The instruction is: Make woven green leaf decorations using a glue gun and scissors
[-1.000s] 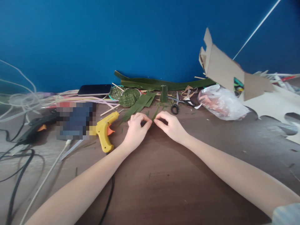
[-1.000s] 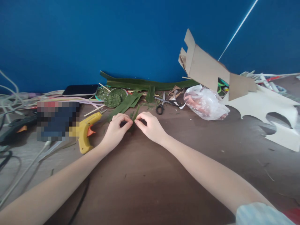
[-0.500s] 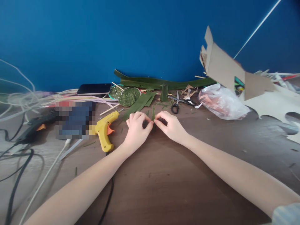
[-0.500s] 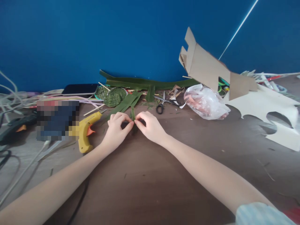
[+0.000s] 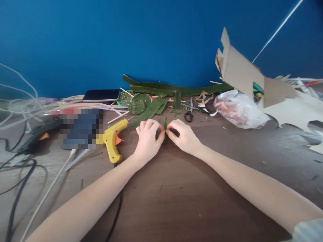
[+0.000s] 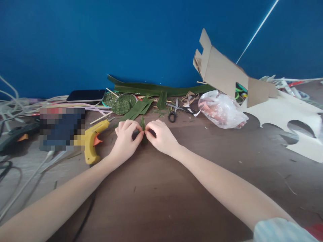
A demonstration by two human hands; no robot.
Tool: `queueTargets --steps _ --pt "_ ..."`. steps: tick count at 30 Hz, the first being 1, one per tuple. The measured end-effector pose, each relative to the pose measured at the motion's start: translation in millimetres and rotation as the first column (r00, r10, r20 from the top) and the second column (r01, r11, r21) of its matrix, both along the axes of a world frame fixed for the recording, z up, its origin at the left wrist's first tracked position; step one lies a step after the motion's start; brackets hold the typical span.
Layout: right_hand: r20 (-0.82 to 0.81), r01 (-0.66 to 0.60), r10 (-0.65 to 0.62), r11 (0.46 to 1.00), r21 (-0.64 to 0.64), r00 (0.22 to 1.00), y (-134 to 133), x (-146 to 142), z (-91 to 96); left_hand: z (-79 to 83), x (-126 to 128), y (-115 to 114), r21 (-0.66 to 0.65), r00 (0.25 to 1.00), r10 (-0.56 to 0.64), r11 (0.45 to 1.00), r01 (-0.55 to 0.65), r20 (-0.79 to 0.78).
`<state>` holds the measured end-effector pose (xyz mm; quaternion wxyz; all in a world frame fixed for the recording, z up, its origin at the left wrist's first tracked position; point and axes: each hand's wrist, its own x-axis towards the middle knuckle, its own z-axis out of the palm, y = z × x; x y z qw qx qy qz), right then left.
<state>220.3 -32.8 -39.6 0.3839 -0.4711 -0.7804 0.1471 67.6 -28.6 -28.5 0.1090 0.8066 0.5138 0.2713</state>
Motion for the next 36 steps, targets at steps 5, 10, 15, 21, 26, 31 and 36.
queueTargets --steps 5,10,15,21,26,31,36 --pt "-0.017 0.027 -0.027 1.0 0.003 0.999 1.0 0.3 -0.4 1.1 -0.5 0.4 -0.03 0.998 -0.022 0.999 0.024 0.063" --pt "-0.188 0.162 -0.184 0.979 -0.126 0.965 6.5 3.6 -5.0 0.9 -3.7 3.5 -0.067 0.966 0.113 0.993 -0.1 0.231" --pt "-0.315 0.253 -0.321 0.938 -0.238 0.893 9.9 5.8 -6.4 -0.7 -4.5 6.8 -0.118 0.895 0.313 0.95 -0.29 0.318" --pt "-0.061 0.124 -0.132 0.986 -0.113 0.989 8.4 2.6 -5.0 -4.6 -1.9 8.6 -0.137 0.961 0.267 0.957 -0.255 0.075" --pt "0.074 0.155 -0.147 0.982 -0.111 0.986 8.8 0.0 -7.9 -9.5 -3.0 8.4 -0.079 0.974 0.225 0.971 -0.227 -0.035" --pt "0.076 0.147 -0.139 0.982 -0.118 0.987 6.7 -0.6 -5.2 -8.3 -1.9 8.9 -0.108 0.973 0.23 0.967 -0.23 -0.018" --pt "0.105 -0.001 0.014 0.992 -0.126 0.994 3.2 -1.1 -0.7 -7.5 -1.7 9.9 -0.138 0.979 0.203 0.97 -0.2 0.006"
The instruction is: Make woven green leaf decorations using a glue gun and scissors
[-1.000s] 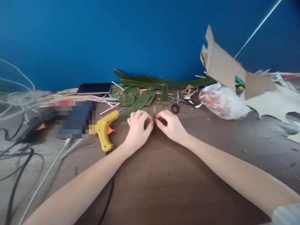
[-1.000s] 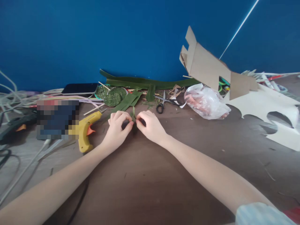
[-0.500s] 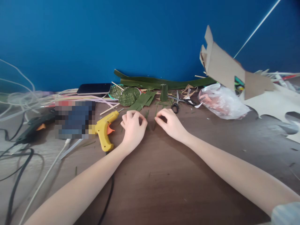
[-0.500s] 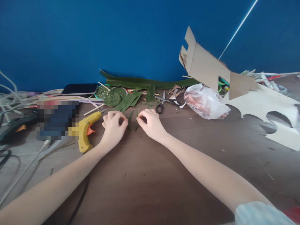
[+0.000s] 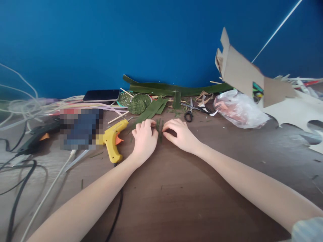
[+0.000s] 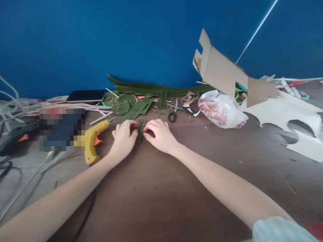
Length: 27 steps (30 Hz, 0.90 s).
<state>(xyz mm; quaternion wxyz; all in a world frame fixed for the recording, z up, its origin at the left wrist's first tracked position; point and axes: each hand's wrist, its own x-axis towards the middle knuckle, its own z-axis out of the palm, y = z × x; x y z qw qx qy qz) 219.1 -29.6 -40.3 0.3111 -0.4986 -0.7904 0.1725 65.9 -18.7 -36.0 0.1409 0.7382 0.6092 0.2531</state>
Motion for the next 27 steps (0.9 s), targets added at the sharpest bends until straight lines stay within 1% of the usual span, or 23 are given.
queueTargets --steps 2,4,10,12,17,19,21,24,27 --pt "0.023 -0.065 0.065 0.998 0.015 0.998 0.0 0.1 -1.4 -0.9 -0.3 0.2 0.005 1.0 -0.019 1.0 0.019 -0.001" --pt "0.038 -0.102 0.101 0.994 0.029 0.994 0.5 0.3 -3.8 -1.8 -0.5 0.2 0.012 1.0 -0.028 1.0 0.029 -0.007" --pt "0.028 -0.104 0.103 0.994 0.03 0.994 0.6 0.7 -6.3 -2.6 -1.2 0.0 0.033 0.998 -0.044 0.998 0.045 -0.044" --pt "-0.006 -0.076 0.076 0.997 0.029 0.997 0.9 1.0 -5.5 -2.4 -1.8 0.2 0.03 0.998 -0.047 0.998 0.048 -0.042" --pt "-0.135 0.071 -0.066 0.997 0.034 0.989 5.3 2.7 -6.2 0.1 -1.6 0.0 0.003 0.999 -0.038 0.999 0.038 -0.014" --pt "-0.174 0.096 -0.085 0.994 0.059 0.981 6.9 2.9 -7.4 1.3 -1.0 -0.1 -0.008 1.0 -0.024 1.0 0.024 -0.005" --pt "-0.173 0.114 -0.098 0.99 0.08 0.98 8.2 2.2 -8.0 2.1 -0.8 -0.1 -0.007 1.0 -0.012 1.0 0.012 -0.005" --pt "-0.123 0.14 -0.129 0.986 0.087 0.984 13.9 -0.7 -5.4 2.4 -1.5 0.2 0.003 1.0 -0.008 1.0 0.008 -0.023" --pt "-0.083 0.177 -0.17 0.98 0.09 0.982 30.7 -6.2 2.2 2.1 -2.4 -0.5 0.014 0.997 -0.054 0.998 0.055 -0.055"
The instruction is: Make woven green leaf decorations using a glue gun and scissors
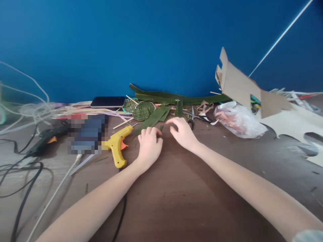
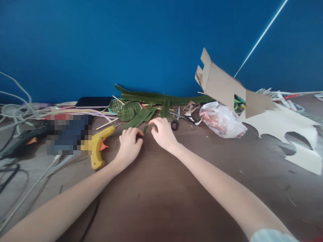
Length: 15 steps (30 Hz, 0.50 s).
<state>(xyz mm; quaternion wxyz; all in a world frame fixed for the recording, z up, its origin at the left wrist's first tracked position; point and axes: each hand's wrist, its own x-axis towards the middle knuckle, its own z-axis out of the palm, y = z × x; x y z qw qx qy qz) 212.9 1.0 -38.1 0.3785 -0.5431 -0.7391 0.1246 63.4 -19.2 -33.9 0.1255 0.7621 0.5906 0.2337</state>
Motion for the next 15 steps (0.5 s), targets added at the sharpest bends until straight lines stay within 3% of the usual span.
queueTargets --steps 4,8,15 --pt "-0.001 0.106 -0.106 0.992 -0.065 0.994 37.1 -11.9 11.4 -0.7 0.3 -3.1 0.057 0.992 -0.128 0.99 0.128 -0.017" --pt "0.128 0.231 -0.224 0.972 -0.047 0.966 66.7 -24.5 14.4 -1.8 0.8 -4.4 0.082 0.983 -0.179 0.98 0.182 -0.035" --pt "0.182 0.256 -0.243 0.965 -0.055 0.953 78.0 -34.7 6.1 -3.0 0.1 -3.4 0.057 0.985 -0.167 0.984 0.169 -0.034"
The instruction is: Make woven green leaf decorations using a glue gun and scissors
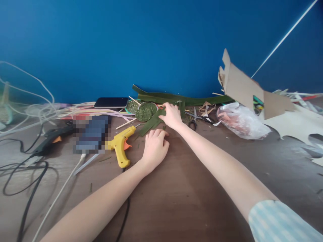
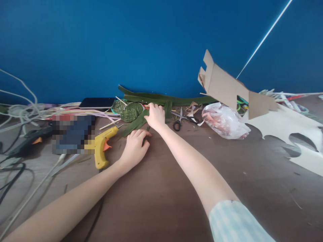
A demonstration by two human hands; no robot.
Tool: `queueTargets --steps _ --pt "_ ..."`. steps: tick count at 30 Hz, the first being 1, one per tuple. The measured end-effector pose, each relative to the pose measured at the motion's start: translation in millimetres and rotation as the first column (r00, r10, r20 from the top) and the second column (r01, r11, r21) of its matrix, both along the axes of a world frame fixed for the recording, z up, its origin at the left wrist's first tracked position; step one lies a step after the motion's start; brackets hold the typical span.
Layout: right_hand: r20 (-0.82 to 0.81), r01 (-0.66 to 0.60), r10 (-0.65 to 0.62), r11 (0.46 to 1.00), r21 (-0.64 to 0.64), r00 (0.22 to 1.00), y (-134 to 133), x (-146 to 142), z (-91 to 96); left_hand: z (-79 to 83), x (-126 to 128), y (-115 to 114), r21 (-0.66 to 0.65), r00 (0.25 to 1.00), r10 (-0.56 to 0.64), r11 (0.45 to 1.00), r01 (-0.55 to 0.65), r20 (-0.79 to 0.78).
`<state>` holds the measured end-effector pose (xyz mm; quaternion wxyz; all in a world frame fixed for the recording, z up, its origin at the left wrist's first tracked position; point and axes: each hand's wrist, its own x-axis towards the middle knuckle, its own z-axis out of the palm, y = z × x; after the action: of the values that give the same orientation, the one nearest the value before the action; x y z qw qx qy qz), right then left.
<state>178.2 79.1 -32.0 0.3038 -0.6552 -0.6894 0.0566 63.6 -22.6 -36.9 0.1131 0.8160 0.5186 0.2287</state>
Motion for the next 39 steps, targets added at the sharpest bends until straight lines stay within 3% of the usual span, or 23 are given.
queueTargets --steps 6,11,18,23,26,29,32,34,37,39 --pt "-0.183 0.031 -0.015 0.996 0.088 0.983 2.6 6.3 5.8 -0.6 0.4 0.9 0.001 1.0 0.006 1.0 -0.006 0.004" --pt "-0.439 0.1 -0.028 0.985 0.141 0.898 4.8 23.2 17.4 0.3 0.7 0.6 -0.011 1.0 0.011 1.0 -0.011 0.01" --pt "-0.626 0.151 0.013 0.967 0.207 0.78 -5.7 52.8 32.7 0.9 0.4 2.0 -0.044 0.997 0.021 0.999 -0.018 0.072" --pt "-0.695 -0.019 0.132 0.986 0.168 0.707 -30.8 67.0 32.4 -2.6 0.0 7.8 -0.121 0.948 0.089 0.991 -0.055 0.306" --pt "-0.708 -0.119 0.168 0.986 0.119 0.686 -47.8 70.0 30.4 -3.8 -0.9 9.1 -0.181 0.839 0.165 0.98 -0.081 0.519" --pt "-0.694 -0.248 0.21 0.968 0.046 0.689 -61.8 69.7 32.8 -1.9 -1.6 7.5 -0.179 0.759 0.195 0.978 -0.105 0.622" --pt "-0.647 -0.371 0.258 0.928 -0.042 0.717 -72.1 65.8 37.1 1.6 -1.9 5.1 -0.15 0.758 0.164 0.985 -0.088 0.631" --pt "-0.637 -0.431 0.289 0.899 -0.075 0.715 -76.9 60.9 37.7 3.4 -1.9 4.1 -0.163 0.788 0.112 0.986 -0.015 0.605" --pt "-0.661 -0.472 0.297 0.876 -0.099 0.689 -81.1 51.7 32.8 3.8 -1.8 3.8 -0.201 0.817 0.021 0.972 0.117 0.577" --pt "-0.687 -0.482 0.293 0.871 -0.095 0.665 -82.5 46.8 26.5 2.7 -1.6 4.4 -0.208 0.812 0.012 0.969 0.135 0.583"
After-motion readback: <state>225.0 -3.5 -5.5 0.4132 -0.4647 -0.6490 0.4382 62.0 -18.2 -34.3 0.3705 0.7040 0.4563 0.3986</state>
